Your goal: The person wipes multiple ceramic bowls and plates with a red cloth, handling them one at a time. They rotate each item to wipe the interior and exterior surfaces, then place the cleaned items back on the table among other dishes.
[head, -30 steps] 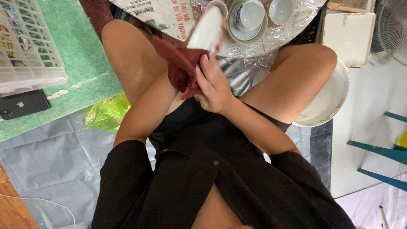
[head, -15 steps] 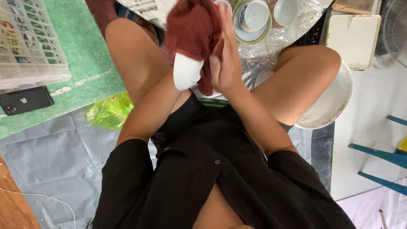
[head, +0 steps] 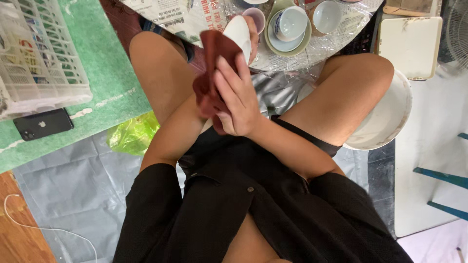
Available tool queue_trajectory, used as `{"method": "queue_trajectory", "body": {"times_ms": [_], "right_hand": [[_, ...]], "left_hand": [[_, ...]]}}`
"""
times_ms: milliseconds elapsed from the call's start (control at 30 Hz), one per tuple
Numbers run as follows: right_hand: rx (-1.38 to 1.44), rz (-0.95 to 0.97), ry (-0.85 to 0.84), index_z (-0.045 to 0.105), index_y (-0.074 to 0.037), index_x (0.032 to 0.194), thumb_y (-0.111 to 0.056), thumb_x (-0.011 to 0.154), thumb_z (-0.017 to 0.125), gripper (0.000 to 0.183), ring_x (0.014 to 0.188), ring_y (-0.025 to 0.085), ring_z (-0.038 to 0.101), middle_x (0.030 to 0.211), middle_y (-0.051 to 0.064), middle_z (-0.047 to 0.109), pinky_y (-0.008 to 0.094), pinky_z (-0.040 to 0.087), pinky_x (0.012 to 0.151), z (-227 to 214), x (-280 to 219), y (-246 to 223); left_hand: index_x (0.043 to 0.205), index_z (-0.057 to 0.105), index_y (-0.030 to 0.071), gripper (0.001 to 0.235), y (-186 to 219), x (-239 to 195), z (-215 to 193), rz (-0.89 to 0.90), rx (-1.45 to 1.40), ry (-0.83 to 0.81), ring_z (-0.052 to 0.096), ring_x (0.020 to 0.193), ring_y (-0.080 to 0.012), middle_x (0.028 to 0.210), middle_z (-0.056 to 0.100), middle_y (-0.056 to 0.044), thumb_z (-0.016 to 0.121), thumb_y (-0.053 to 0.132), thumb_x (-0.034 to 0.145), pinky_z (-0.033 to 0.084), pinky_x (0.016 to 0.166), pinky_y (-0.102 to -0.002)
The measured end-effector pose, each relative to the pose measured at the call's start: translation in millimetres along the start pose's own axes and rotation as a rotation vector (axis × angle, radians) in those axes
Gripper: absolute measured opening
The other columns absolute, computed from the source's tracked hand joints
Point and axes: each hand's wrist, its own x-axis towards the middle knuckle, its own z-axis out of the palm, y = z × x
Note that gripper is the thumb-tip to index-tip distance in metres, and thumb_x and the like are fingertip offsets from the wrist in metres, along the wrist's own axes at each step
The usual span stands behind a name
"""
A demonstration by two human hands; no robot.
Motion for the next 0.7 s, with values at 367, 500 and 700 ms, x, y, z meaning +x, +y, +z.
{"method": "queue_trajectory", "body": {"times_ms": [367,500,700], "right_hand": [[-0.158,0.348,0.043,0.024,-0.009,0.17,-0.022,0.115,0.036,0.057,0.16,0.026,0.017,0.173,0.009,0.023,0.043,0.009,0.133,-28,32,41],[0.053,0.292,0.032,0.016,-0.007,0.171,-0.003,0.108,0.043,0.069,0.162,0.027,0.009,0.175,0.01,0.01,0.041,0.008,0.136,4,4,40],[0.184,0.233,-0.097,0.022,0.0,0.164,0.001,0.094,0.054,0.077,0.166,0.037,0.011,0.174,0.02,0.015,0.046,0.011,0.135,27,-36,3]], "left_hand": [[0.166,0.028,0.001,0.061,-24,-21,0,-0.225,0.319,0.425,0.031,0.161,-0.0198,0.175,0.025,-0.015,0.044,0.035,0.117,0.023,0.136,-0.034],[0.161,0.031,0.002,0.057,-9,-14,20,-0.023,-0.074,0.507,0.036,0.153,-0.0205,0.167,0.031,-0.015,0.044,0.034,0.116,0.028,0.13,-0.034],[0.154,0.039,0.002,0.05,21,2,54,0.096,0.247,0.479,0.045,0.141,-0.0213,0.154,0.042,-0.015,0.045,0.034,0.117,0.036,0.121,-0.034]]}}
